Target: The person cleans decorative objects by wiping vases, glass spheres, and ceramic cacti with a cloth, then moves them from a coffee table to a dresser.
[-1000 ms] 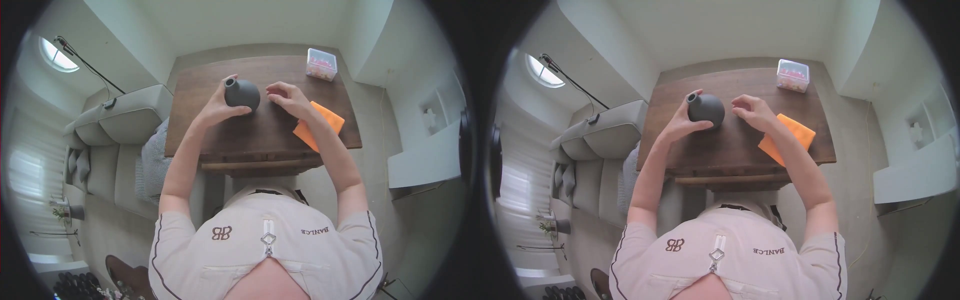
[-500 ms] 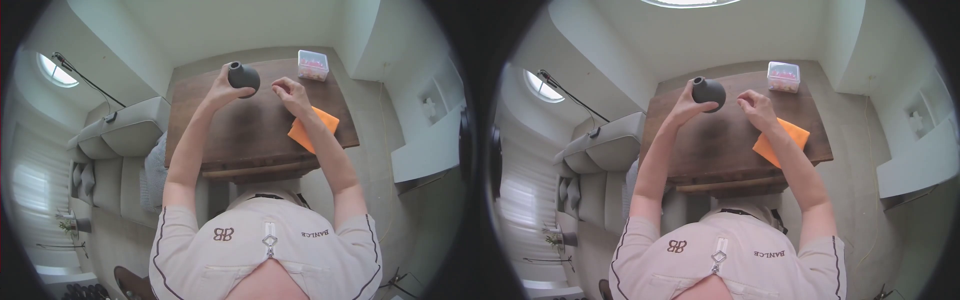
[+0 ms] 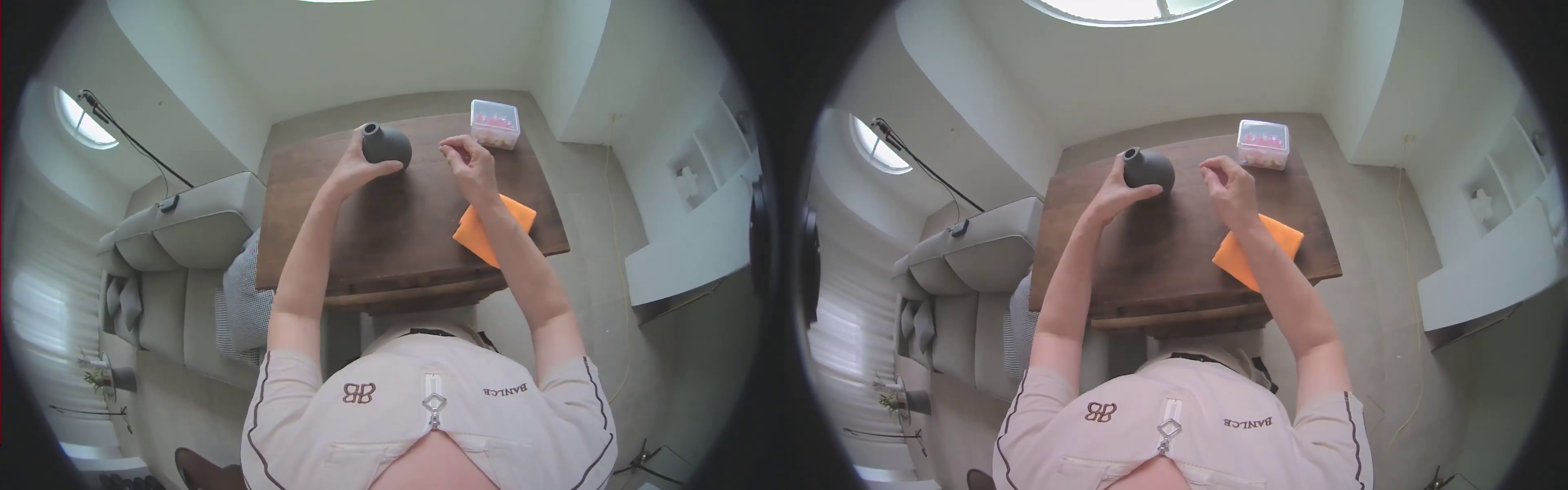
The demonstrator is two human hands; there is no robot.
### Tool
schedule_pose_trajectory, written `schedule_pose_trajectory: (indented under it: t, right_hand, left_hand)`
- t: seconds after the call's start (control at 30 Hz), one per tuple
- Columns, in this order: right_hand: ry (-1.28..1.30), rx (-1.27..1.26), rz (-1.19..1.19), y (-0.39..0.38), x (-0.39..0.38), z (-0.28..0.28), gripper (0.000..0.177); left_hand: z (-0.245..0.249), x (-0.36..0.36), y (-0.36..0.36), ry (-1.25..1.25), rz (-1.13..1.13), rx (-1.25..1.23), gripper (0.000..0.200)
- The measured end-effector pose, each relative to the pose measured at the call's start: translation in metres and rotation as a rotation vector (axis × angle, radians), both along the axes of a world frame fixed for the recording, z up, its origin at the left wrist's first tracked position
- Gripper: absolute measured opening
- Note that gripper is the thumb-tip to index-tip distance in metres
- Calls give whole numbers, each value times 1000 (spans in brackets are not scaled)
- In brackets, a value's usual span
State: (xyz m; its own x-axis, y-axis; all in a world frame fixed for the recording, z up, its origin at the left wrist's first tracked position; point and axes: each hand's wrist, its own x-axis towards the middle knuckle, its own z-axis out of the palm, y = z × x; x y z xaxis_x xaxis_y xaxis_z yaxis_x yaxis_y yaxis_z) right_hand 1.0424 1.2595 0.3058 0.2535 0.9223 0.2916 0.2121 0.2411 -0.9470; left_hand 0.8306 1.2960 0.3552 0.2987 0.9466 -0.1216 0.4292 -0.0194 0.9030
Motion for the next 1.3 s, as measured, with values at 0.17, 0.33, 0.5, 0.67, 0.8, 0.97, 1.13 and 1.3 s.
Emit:
schedule_pose_trajectory:
  t: [0.17,0.33,0.5,0.67,0.8,0.97,1.13,1.3]
  right_hand:
    - [-360,21,-50,23,42,47,25]
    - [-1010,-374,26,57,83,65,79]
    - [-1042,-644,102,74,98,64,102]
    - [-1002,-600,125,63,96,60,100]
    - [-964,-578,135,54,99,67,99]
    - [-952,-538,94,56,109,53,95]
    - [-923,-552,59,48,102,60,93]
    - [-985,-565,33,47,96,61,92]
  left_hand:
    - [-13,-7,-7,-116,64,7,86]
    - [-31,-5,-8,-195,102,65,96]
    - [-24,-3,-7,-204,136,106,92]
    - [-16,-8,-16,-210,83,36,88]
    - [-16,-12,-3,-227,39,41,87]
    - [-16,-10,-3,-261,39,42,82]
    - [-10,-4,-4,-242,13,104,79]
    - [-12,0,-3,-178,-11,103,86]
